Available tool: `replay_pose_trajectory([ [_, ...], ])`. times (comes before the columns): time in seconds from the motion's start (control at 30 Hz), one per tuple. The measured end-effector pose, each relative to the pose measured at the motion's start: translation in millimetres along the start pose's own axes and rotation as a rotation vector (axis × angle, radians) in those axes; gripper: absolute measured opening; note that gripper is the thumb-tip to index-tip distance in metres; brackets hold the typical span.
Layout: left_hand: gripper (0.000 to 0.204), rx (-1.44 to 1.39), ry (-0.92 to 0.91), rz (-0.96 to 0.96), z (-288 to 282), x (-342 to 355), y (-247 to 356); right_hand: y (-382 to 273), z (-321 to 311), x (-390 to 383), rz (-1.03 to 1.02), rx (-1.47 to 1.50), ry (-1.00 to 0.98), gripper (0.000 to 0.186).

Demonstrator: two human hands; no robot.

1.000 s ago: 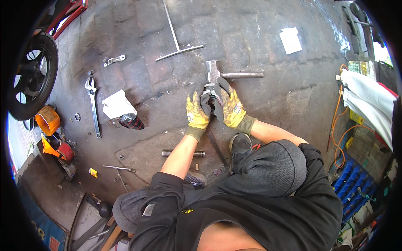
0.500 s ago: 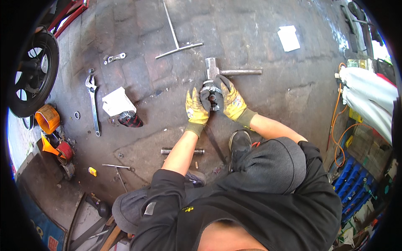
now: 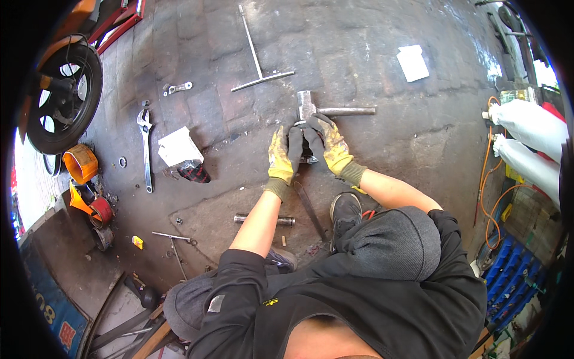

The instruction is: The person sits on the floor in a cluttered workshop and works on a circular metal mechanical part. They use pliers to remove a small ring, wipe the part with a cloth, and apply lubricant from a small container. The person continues to manipulate the part with pliers and their hands, occasionally wiping it clean.

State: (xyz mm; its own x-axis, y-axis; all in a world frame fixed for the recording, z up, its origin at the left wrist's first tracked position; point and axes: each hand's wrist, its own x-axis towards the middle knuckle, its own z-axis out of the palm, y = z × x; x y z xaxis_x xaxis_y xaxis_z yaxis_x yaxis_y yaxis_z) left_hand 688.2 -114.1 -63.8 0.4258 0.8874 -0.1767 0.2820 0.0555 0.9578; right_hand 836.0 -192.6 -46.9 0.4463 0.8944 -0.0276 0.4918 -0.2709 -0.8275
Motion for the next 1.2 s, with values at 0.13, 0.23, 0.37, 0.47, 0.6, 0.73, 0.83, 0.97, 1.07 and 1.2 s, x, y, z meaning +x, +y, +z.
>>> replay_pose_trajectory([
  [0.13,0.049,0.146,0.025,0.005,3.7,8.7,9.7,-9.0,4.1,3.5,0.274,0.124,0.012,0.054],
  [0.23,0.05,0.123,0.045,-0.073,8.9,10.8,5.2,-12.1,3.3,7.1,0.173,-0.125,0.015,0.057],
  [0.37,0.05,0.054,0.11,-0.113,16.7,7.0,-10.5,-8.8,3.9,9.2,0.232,-0.012,-0.014,0.058],
  [0.47,0.047,-0.007,0.15,-0.102,18.1,3.8,-14.4,-8.7,5.1,11.2,0.187,-0.125,-0.024,0.055],
  [0.6,0.046,0.025,0.18,-0.158,14.6,1.3,-1.1,-16.3,3.9,20.4,0.168,-0.159,-0.078,0.05],
  [0.73,0.05,-0.02,0.137,-0.279,10.8,8.7,12.3,-21.6,-2.9,35.5,0.277,-0.195,-0.102,0.047],
  [0.83,0.054,-0.053,0.036,-0.254,4.5,15.2,10.8,-18.8,-14.8,33.5,0.232,0.123,-0.165,0.054],
  [0.97,0.065,-0.064,-0.098,-0.288,-6.7,18.0,4.6,-7.3,-45.7,6.3,0.326,0.213,-0.205,0.064],
  [1.07,0.063,-0.347,-0.114,-0.302,-15.8,16.6,9.0,4.1,-76.5,-11.7,0.335,0.094,-0.348,0.075],
  [1.2,0.064,-0.196,-0.269,-0.262,-24.4,19.7,22.1,21.0,-90.6,-21.9,0.35,-0.178,-0.536,0.09],
])
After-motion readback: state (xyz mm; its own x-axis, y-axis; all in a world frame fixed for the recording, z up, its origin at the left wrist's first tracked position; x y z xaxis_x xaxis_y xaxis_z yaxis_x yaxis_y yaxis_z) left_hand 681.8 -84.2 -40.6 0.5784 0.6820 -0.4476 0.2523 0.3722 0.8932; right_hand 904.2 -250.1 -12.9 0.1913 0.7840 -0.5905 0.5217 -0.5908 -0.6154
